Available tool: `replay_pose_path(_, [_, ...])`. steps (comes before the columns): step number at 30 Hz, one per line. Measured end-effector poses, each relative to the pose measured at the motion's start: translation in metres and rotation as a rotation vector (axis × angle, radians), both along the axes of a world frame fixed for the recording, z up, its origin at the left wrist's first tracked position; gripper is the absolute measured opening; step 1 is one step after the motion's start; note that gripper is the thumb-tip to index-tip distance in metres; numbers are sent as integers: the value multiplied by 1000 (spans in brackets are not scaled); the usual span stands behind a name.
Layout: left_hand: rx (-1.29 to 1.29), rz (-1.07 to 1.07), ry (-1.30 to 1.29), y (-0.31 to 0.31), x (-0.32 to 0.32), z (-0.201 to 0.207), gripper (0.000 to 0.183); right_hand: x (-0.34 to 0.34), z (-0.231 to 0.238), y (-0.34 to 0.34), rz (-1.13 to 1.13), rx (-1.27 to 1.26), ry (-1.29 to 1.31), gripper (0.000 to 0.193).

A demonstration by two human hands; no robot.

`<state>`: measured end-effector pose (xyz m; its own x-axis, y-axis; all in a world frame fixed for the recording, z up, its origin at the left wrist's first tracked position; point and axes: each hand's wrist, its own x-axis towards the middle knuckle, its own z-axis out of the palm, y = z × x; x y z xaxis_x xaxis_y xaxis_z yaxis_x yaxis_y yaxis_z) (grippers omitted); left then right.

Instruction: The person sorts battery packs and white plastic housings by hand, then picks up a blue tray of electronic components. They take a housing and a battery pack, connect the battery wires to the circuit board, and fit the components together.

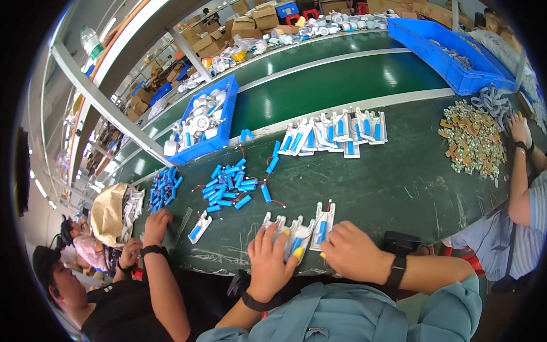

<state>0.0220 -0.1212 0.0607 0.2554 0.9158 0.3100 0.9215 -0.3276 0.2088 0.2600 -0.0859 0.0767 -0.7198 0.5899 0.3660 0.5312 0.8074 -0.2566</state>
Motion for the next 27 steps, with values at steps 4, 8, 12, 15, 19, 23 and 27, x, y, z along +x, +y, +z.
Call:
replay_pose_path(4, [-25, -57, -51, 17, 36, 2, 59, 34, 6, 5, -92, -50, 93, 17])
replay_pose_path(8, [-73, -198, -102, 28, 24, 19, 72, 55, 7, 10, -168, -146, 94, 33])
replay_pose_path(12, [-139, -415, -61, 54, -7, 38, 87, 58, 10, 12, -220, -125, 171, 66])
replay_pose_path(15, [-204, -497, 13, 73, -11, 35, 91, 46, -1, 21, -196, -114, 86, 89])
replay_pose_path(19, [-236, -609, 94, 84, -8, 31, 96, 27, -3, 32, -134, -98, -9, 91])
replay_pose_path(23, [-278, -618, 121, 94, -12, 33, 96, 18, -12, 30, -128, -90, -109, 90])
replay_pose_path(27, [-296, -539, -23, 103, -31, 38, 81, 17, -16, 29, -159, -70, -91, 86])
